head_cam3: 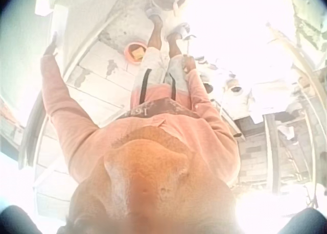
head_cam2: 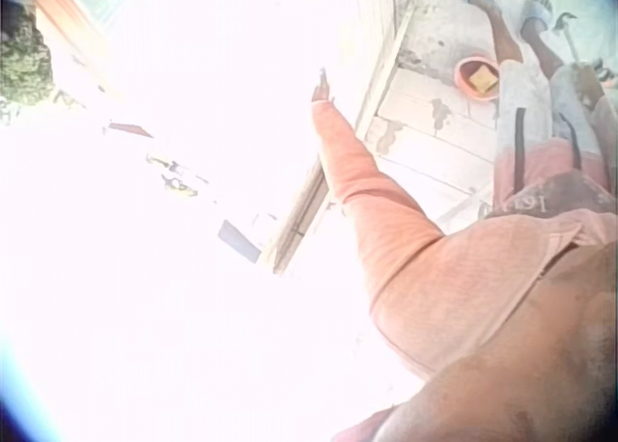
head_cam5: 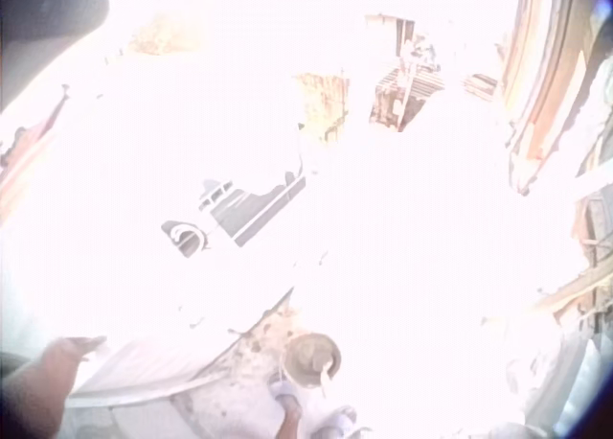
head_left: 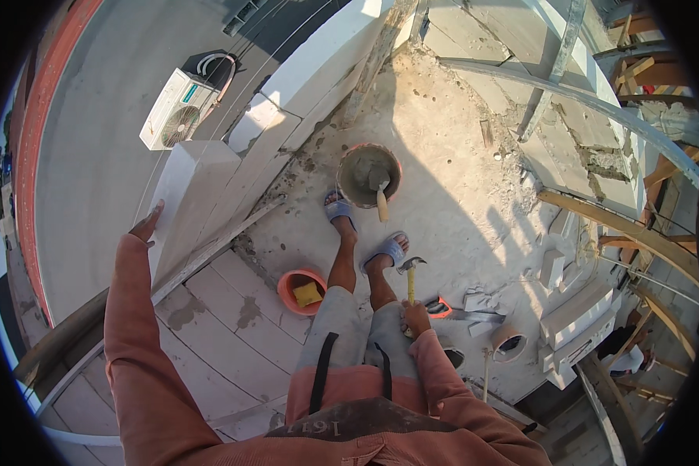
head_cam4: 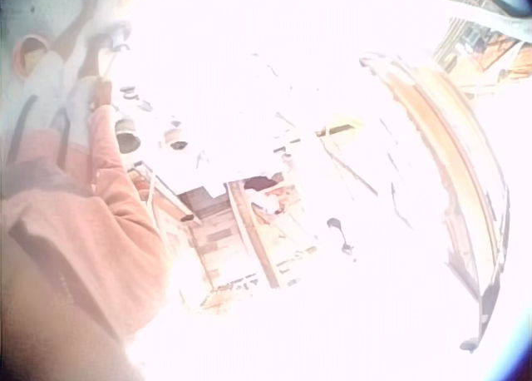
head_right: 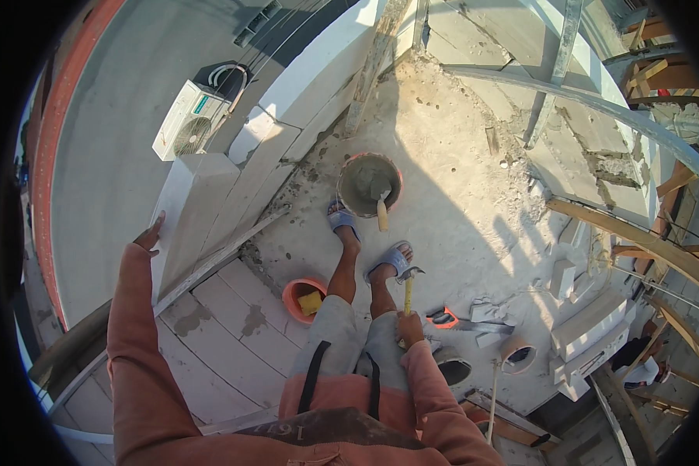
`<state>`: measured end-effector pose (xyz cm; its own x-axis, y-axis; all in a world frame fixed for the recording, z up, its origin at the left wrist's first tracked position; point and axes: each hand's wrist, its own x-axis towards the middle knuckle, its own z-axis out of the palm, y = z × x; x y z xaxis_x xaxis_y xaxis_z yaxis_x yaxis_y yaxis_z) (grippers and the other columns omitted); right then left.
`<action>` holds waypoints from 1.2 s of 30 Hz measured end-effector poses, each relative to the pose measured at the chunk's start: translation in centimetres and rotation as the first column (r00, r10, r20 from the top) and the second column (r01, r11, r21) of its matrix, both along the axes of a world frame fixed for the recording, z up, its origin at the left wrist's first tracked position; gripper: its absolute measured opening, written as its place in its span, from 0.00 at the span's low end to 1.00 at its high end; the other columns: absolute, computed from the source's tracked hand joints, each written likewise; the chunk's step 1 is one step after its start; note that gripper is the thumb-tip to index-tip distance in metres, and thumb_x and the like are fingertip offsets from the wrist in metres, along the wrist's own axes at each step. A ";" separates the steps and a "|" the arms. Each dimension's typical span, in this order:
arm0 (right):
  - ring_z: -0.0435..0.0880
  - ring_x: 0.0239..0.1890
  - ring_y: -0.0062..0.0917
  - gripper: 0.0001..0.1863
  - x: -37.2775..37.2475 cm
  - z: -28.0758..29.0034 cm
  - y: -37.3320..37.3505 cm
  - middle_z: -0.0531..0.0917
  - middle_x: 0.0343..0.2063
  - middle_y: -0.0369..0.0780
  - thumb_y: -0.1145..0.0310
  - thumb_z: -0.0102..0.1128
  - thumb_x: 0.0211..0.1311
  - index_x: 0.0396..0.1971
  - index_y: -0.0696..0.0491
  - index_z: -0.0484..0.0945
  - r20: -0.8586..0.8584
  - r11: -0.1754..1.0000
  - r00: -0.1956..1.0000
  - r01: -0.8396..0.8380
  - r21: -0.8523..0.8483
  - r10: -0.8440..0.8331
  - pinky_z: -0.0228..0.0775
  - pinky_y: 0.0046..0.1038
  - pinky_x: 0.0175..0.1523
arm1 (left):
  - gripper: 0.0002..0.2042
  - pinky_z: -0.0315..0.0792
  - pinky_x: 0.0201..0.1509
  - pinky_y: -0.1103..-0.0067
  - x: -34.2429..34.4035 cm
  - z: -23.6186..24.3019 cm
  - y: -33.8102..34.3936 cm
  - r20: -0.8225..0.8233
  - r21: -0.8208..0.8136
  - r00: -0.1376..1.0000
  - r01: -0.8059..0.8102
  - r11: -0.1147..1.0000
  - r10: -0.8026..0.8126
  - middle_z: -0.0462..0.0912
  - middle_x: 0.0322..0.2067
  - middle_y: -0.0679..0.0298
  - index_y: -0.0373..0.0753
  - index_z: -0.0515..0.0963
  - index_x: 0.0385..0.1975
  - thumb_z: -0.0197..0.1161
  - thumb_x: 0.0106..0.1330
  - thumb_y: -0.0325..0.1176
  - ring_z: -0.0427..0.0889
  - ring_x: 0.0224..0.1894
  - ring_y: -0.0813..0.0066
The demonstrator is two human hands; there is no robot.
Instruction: The person applies mortar to the edges of a concrete block using a trowel, then lifts the block and positions it onto an existing wall structure. The person then uses a hammer and a measuring tape to align and secure the block.
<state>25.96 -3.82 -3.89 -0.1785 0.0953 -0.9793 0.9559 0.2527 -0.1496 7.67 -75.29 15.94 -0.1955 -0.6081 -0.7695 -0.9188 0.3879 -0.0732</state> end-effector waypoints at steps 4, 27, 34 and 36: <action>0.71 0.14 0.22 0.13 -0.1 -1.2 0.0 0.73 0.20 0.36 0.60 0.55 0.70 0.38 0.57 0.72 -0.041 0.994 0.994 0.099 0.039 -0.098 0.66 0.29 0.16 | 0.59 0.57 0.74 0.59 -2.0 -1.2 1.2 0.051 0.116 0.998 0.025 0.993 -0.031 0.50 0.77 0.56 0.46 0.50 0.78 0.46 0.53 0.84 0.50 0.78 0.58; 0.72 0.13 0.25 0.17 -2.4 -4.0 -8.6 0.75 0.21 0.38 0.57 0.51 0.74 0.39 0.57 0.73 -0.003 0.985 0.994 -0.109 0.137 0.110 0.63 0.31 0.16 | 0.24 0.62 0.73 0.64 4.5 -3.8 -6.1 -0.398 0.244 0.579 0.815 0.526 -0.712 0.63 0.68 0.41 0.29 0.56 0.70 0.46 0.75 0.19 0.62 0.71 0.39; 0.80 0.18 0.32 0.15 -2.1 -5.3 -10.0 0.79 0.23 0.41 0.59 0.52 0.73 0.42 0.58 0.76 -0.014 0.973 0.989 -0.144 0.180 0.149 0.72 0.36 0.22 | 0.23 0.62 0.72 0.60 7.9 -6.2 -8.2 -0.445 0.017 0.191 0.979 0.205 -0.875 0.58 0.66 0.26 0.32 0.54 0.71 0.42 0.77 0.21 0.65 0.67 0.32; 0.78 0.18 0.31 0.15 -6.0 -1.4 -12.4 0.78 0.23 0.40 0.59 0.52 0.73 0.42 0.57 0.75 0.121 0.976 0.987 0.079 0.204 -0.105 0.71 0.36 0.20 | 0.22 0.61 0.73 0.61 8.6 -5.8 -8.9 -0.410 0.069 0.249 0.968 0.242 -0.877 0.58 0.67 0.28 0.32 0.55 0.71 0.41 0.78 0.23 0.64 0.68 0.34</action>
